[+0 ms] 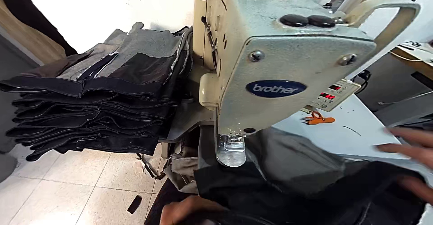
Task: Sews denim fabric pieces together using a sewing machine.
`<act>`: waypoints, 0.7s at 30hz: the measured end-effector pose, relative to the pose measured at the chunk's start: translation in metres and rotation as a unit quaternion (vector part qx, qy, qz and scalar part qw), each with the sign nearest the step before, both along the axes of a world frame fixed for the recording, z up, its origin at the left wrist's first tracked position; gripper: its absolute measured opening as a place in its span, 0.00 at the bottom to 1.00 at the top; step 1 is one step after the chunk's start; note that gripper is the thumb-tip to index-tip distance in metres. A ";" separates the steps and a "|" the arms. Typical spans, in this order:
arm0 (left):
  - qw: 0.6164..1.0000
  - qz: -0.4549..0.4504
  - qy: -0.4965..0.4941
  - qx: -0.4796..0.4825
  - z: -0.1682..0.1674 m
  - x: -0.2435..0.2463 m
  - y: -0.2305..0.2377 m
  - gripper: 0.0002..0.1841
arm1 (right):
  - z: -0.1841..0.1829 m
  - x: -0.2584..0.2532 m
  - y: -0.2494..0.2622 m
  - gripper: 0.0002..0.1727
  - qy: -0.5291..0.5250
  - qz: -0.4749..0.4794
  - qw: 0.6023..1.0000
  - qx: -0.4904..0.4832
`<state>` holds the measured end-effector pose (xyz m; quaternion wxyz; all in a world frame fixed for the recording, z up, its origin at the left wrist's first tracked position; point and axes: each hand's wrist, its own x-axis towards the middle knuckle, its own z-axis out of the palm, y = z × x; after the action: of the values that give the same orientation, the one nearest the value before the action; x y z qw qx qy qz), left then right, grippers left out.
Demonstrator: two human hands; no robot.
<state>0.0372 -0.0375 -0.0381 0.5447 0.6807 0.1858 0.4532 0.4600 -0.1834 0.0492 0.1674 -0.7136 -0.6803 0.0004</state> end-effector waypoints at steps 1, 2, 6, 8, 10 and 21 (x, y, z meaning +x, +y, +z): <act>0.994 -0.001 -0.033 -0.106 0.001 0.000 -0.002 0.11 | -0.026 0.008 -0.002 0.16 0.072 0.056 0.996 0.000; 0.980 0.011 -0.053 -0.193 0.007 0.001 0.000 0.10 | -0.054 0.015 -0.004 0.17 0.171 0.093 0.981 -0.026; 0.932 0.046 -0.023 -0.358 -0.001 0.025 0.034 0.12 | -0.119 0.035 -0.003 0.14 0.422 -0.004 0.901 -0.105; 0.927 0.051 0.012 -0.371 -0.018 0.050 0.052 0.14 | -0.141 0.049 0.015 0.20 0.383 -0.070 0.913 -0.124; 0.923 0.080 0.008 -0.377 -0.024 0.074 0.068 0.14 | -0.154 0.058 0.044 0.24 0.316 -0.078 0.936 -0.136; 0.883 -0.003 -0.073 -0.464 -0.034 0.049 0.039 0.11 | -0.101 -0.121 0.060 0.11 -0.011 0.309 0.950 0.040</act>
<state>0.0866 0.0016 -0.0720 0.8116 0.3158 0.3320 0.3624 0.3393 -0.1235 -0.0522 0.1802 -0.4609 -0.8688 0.0170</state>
